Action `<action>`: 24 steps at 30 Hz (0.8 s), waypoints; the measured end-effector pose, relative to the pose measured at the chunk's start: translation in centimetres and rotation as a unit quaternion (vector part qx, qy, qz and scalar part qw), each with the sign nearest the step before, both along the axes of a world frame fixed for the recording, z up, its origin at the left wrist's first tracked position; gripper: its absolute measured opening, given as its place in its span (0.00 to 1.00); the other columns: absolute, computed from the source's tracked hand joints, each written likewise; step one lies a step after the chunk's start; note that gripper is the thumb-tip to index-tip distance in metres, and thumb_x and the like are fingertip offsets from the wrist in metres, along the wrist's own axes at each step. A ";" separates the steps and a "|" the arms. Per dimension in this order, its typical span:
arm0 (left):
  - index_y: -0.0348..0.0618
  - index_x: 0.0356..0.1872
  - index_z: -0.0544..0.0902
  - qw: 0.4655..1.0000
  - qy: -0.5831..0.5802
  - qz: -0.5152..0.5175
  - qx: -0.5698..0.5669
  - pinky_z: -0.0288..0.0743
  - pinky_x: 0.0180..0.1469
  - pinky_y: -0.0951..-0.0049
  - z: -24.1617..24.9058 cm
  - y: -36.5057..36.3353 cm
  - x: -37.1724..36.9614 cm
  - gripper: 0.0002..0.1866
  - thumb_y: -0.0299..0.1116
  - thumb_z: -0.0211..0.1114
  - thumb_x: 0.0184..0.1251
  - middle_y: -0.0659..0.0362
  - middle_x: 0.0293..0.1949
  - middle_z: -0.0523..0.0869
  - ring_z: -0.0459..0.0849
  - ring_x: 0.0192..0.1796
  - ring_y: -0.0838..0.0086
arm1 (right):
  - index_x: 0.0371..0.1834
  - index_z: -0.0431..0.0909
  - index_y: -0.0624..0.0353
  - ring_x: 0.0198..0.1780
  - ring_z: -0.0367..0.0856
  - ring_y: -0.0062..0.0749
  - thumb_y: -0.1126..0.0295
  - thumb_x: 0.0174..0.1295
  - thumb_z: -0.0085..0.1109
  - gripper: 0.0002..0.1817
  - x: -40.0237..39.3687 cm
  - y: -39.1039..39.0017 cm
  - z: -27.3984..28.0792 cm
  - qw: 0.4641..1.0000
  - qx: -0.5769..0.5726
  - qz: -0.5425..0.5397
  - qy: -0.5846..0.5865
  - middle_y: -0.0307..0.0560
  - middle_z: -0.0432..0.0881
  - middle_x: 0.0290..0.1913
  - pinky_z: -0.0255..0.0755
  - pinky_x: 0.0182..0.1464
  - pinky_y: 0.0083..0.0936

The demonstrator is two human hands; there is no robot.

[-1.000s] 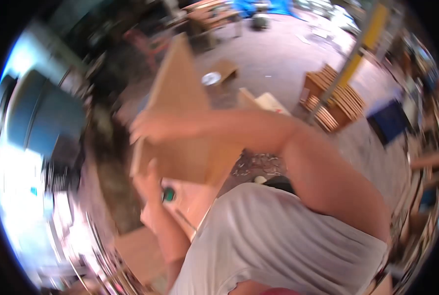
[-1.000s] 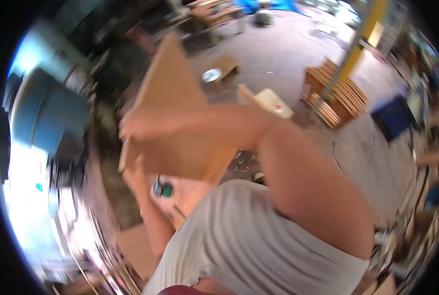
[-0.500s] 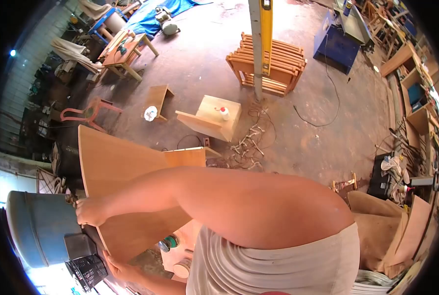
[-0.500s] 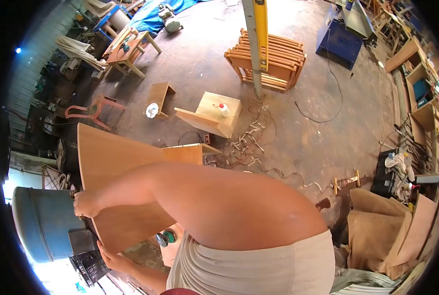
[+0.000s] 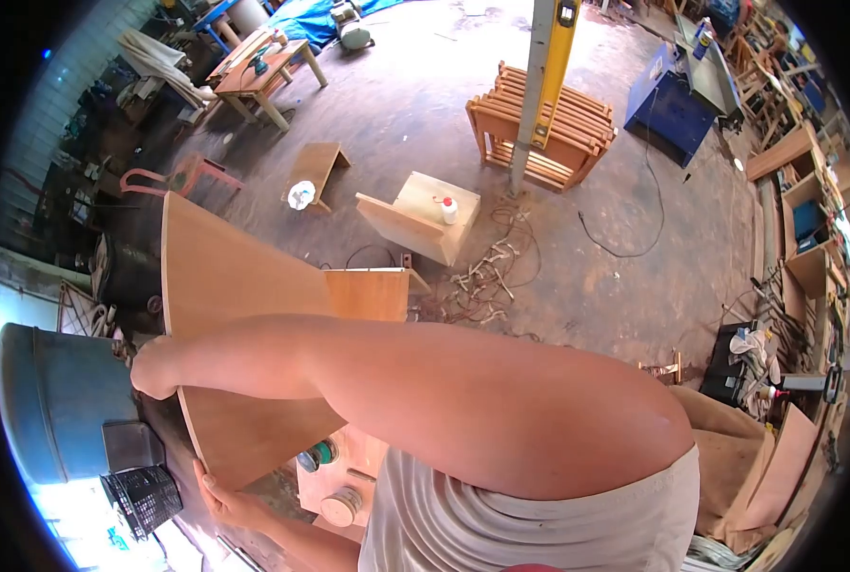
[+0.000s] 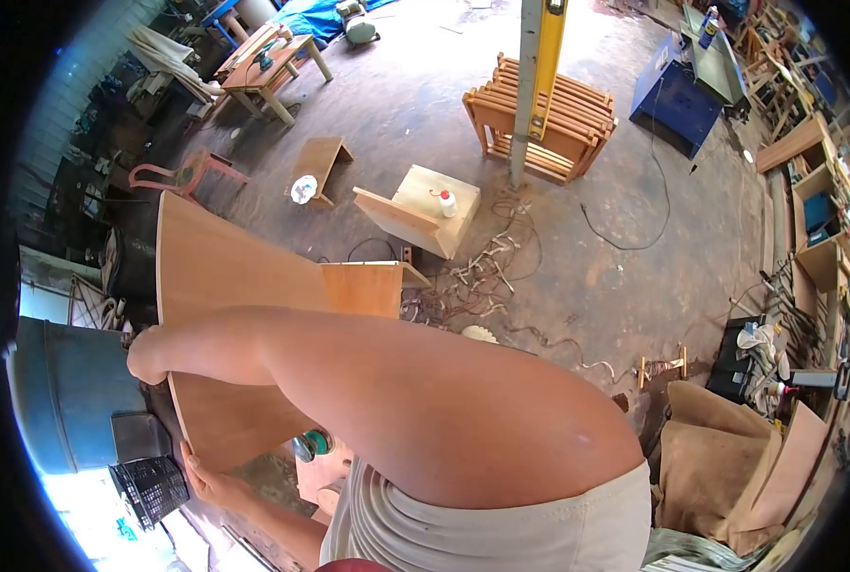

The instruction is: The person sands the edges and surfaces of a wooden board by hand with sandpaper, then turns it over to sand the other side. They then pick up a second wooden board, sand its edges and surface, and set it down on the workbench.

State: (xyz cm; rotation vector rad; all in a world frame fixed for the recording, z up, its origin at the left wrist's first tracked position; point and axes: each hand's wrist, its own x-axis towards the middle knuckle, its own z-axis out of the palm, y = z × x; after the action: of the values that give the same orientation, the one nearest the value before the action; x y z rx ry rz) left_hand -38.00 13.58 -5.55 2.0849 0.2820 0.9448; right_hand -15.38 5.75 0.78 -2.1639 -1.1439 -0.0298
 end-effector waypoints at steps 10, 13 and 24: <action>0.26 0.59 0.77 1.000 -0.025 -0.019 0.002 0.76 0.57 0.68 -0.6 1.3 0.6 0.27 0.44 0.49 0.78 0.45 0.58 0.81 0.81 0.56 0.62 | 0.41 0.87 0.58 0.52 0.84 0.50 0.72 0.52 0.55 0.15 0.0 0.4 0.4 1.000 -0.011 -0.001 -0.002 0.53 0.86 0.47 0.78 0.48 0.44; 0.26 0.59 0.77 0.999 -0.032 -0.005 -0.015 0.76 0.58 0.67 -0.5 0.7 0.9 0.27 0.44 0.47 0.77 0.45 0.58 0.80 0.81 0.56 0.62 | 0.43 0.87 0.58 0.53 0.83 0.50 0.72 0.52 0.55 0.16 0.3 0.5 0.5 1.000 -0.023 0.008 0.009 0.54 0.86 0.49 0.77 0.50 0.44; 0.27 0.61 0.75 0.998 -0.052 0.000 -0.037 0.75 0.61 0.63 -1.1 1.3 1.3 0.29 0.46 0.45 0.76 0.45 0.61 0.77 0.78 0.60 0.60 | 0.43 0.87 0.60 0.54 0.83 0.49 0.73 0.51 0.57 0.16 0.5 1.1 0.2 1.000 -0.020 0.019 0.001 0.55 0.85 0.49 0.77 0.51 0.43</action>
State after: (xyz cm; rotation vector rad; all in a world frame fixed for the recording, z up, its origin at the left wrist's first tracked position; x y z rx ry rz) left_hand -36.71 14.87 -6.68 1.9611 0.2588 1.0224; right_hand -14.86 6.87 0.93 -2.1762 -1.1934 0.0107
